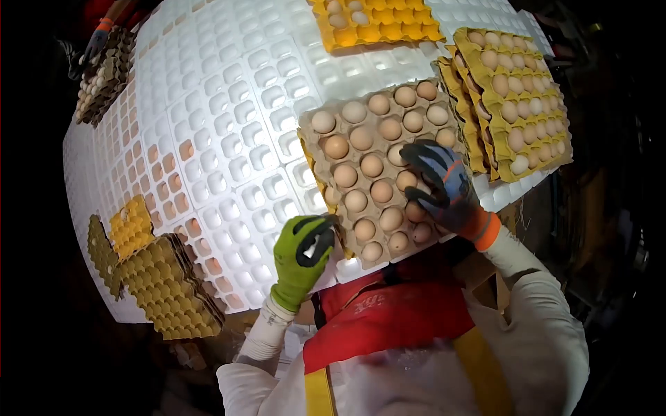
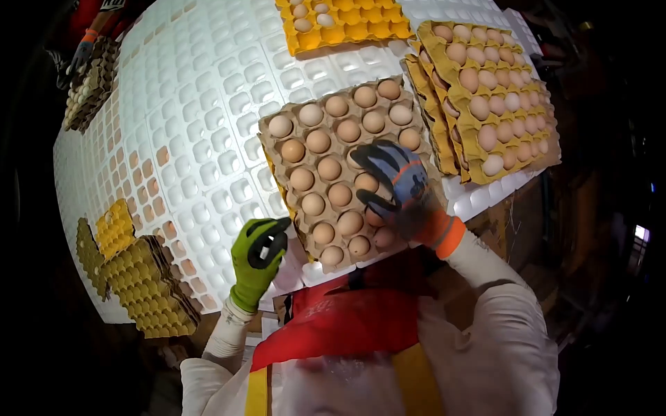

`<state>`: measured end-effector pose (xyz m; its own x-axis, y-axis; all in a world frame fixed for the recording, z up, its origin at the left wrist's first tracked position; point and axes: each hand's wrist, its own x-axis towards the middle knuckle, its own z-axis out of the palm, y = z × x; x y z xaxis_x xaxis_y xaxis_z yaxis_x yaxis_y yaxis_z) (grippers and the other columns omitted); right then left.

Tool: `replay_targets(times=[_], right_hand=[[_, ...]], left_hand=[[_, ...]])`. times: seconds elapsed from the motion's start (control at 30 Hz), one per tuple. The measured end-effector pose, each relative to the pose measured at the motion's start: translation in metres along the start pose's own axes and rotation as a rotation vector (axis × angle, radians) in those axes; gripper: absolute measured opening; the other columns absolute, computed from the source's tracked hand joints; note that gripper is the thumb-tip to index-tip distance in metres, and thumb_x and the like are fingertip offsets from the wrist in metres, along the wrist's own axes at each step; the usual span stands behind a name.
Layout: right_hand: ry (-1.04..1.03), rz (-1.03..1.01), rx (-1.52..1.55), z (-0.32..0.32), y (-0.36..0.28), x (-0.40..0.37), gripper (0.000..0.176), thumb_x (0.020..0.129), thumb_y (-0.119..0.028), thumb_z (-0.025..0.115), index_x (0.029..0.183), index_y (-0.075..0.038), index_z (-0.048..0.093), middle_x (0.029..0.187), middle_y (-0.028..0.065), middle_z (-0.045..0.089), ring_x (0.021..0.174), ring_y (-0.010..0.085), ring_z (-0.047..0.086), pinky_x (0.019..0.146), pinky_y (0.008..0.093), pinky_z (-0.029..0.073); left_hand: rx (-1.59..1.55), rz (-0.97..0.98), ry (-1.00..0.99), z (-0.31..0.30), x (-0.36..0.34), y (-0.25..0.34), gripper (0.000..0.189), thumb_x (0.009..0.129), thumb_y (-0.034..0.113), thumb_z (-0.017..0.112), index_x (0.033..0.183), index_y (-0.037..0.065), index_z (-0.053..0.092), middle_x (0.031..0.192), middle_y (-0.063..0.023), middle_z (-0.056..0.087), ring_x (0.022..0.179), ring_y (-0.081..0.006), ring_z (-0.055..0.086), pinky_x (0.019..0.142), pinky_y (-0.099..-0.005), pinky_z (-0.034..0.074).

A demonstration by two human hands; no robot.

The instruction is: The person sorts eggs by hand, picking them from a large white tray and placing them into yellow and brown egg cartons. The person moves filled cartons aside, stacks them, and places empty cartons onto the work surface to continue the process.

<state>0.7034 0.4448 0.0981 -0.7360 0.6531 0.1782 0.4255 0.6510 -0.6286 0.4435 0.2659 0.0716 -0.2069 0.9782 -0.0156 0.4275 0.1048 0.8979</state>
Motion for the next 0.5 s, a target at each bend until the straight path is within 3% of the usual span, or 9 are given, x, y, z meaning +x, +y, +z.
replay_targets(times=[0.03, 0.07, 0.13, 0.23, 0.33, 0.4, 0.43, 0.47, 0.5], right_hand=[[-0.046, -0.006, -0.058, -0.004, -0.009, -0.018, 0.057, 0.081, -0.023, 0.075, 0.135, -0.008, 0.060, 0.137, 0.0153, 0.057, 0.123, 0.0385, 0.053, 0.105, 0.0505, 0.042], [-0.090, -0.011, -0.114, -0.006, -0.020, -0.034, 0.057, 0.082, -0.028, 0.076, 0.134, -0.009, 0.061, 0.139, 0.0152, 0.056, 0.124, 0.0390, 0.052, 0.106, 0.0529, 0.039], [-0.153, -0.074, -0.175, 0.001, -0.030, -0.065, 0.059, 0.083, -0.040, 0.075, 0.133, -0.011, 0.063, 0.138, 0.0146, 0.056, 0.125, 0.0384, 0.052, 0.109, 0.0553, 0.034], [-0.209, -0.051, -0.202, 0.025, -0.029, -0.095, 0.048, 0.087, -0.041, 0.069, 0.128, -0.014, 0.065, 0.127, 0.0117, 0.058, 0.121, 0.0352, 0.052, 0.100, 0.0529, 0.037], [-0.245, -0.109, -0.201, 0.026, -0.035, -0.087, 0.037, 0.086, -0.036, 0.068, 0.114, -0.013, 0.067, 0.119, 0.0103, 0.059, 0.109, 0.0332, 0.055, 0.092, 0.0501, 0.040], [-0.300, -0.178, -0.217, 0.027, -0.031, -0.090, 0.035, 0.083, -0.036, 0.070, 0.109, -0.012, 0.067, 0.118, 0.0106, 0.059, 0.105, 0.0330, 0.056, 0.091, 0.0491, 0.040], [-0.251, -0.203, -0.048, 0.019, -0.026, -0.087, 0.038, 0.081, -0.019, 0.075, 0.116, -0.011, 0.063, 0.121, 0.0102, 0.058, 0.105, 0.0289, 0.058, 0.090, 0.0462, 0.045], [-0.206, -0.042, 0.192, 0.013, -0.025, -0.086, 0.041, 0.081, -0.015, 0.076, 0.118, -0.010, 0.062, 0.122, 0.0108, 0.059, 0.107, 0.0281, 0.059, 0.091, 0.0448, 0.047], [-0.166, 0.118, 0.436, 0.006, -0.025, -0.086, 0.044, 0.081, -0.011, 0.078, 0.121, -0.010, 0.060, 0.122, 0.0115, 0.059, 0.109, 0.0273, 0.060, 0.093, 0.0435, 0.048]], left_hand=[[-0.013, 0.005, -0.026, 0.013, -0.019, 0.006, 0.037, 0.081, -0.008, 0.071, 0.115, 0.005, 0.072, 0.104, -0.0101, 0.067, 0.088, -0.0192, 0.065, 0.072, -0.0297, 0.053], [0.100, 0.174, -0.028, 0.020, -0.019, 0.034, 0.036, 0.079, 0.001, 0.076, 0.114, 0.009, 0.072, 0.105, -0.0108, 0.067, 0.088, -0.0258, 0.065, 0.075, -0.0364, 0.053], [0.331, 0.146, -0.132, 0.041, -0.035, 0.049, 0.037, 0.080, 0.013, 0.078, 0.116, 0.012, 0.070, 0.111, -0.0100, 0.066, 0.091, -0.0305, 0.064, 0.078, -0.0411, 0.053], [0.646, 0.077, -0.092, 0.073, -0.054, 0.045, 0.039, 0.082, 0.021, 0.077, 0.119, 0.014, 0.068, 0.117, -0.0073, 0.065, 0.096, -0.0292, 0.064, 0.076, -0.0407, 0.053], [0.712, 0.119, 0.007, 0.091, -0.071, 0.038, 0.041, 0.082, 0.021, 0.076, 0.121, 0.014, 0.066, 0.121, -0.0065, 0.065, 0.098, -0.0286, 0.064, 0.078, -0.0412, 0.053], [0.521, 0.067, 0.012, 0.090, -0.075, 0.039, 0.042, 0.080, 0.013, 0.079, 0.121, 0.012, 0.066, 0.120, -0.0083, 0.065, 0.099, -0.0260, 0.065, 0.075, -0.0358, 0.054], [0.366, 0.003, 0.031, 0.085, -0.072, 0.041, 0.043, 0.081, 0.011, 0.079, 0.121, 0.011, 0.066, 0.120, -0.0084, 0.065, 0.099, -0.0243, 0.065, 0.074, -0.0343, 0.054], [0.208, -0.062, 0.047, 0.079, -0.071, 0.044, 0.043, 0.081, 0.009, 0.079, 0.122, 0.010, 0.065, 0.120, -0.0085, 0.065, 0.100, -0.0226, 0.066, 0.074, -0.0329, 0.055], [-0.144, -0.237, 0.091, 0.073, -0.074, 0.047, 0.046, 0.082, 0.004, 0.079, 0.125, 0.005, 0.062, 0.119, -0.0067, 0.065, 0.103, -0.0180, 0.065, 0.076, -0.0294, 0.056]])
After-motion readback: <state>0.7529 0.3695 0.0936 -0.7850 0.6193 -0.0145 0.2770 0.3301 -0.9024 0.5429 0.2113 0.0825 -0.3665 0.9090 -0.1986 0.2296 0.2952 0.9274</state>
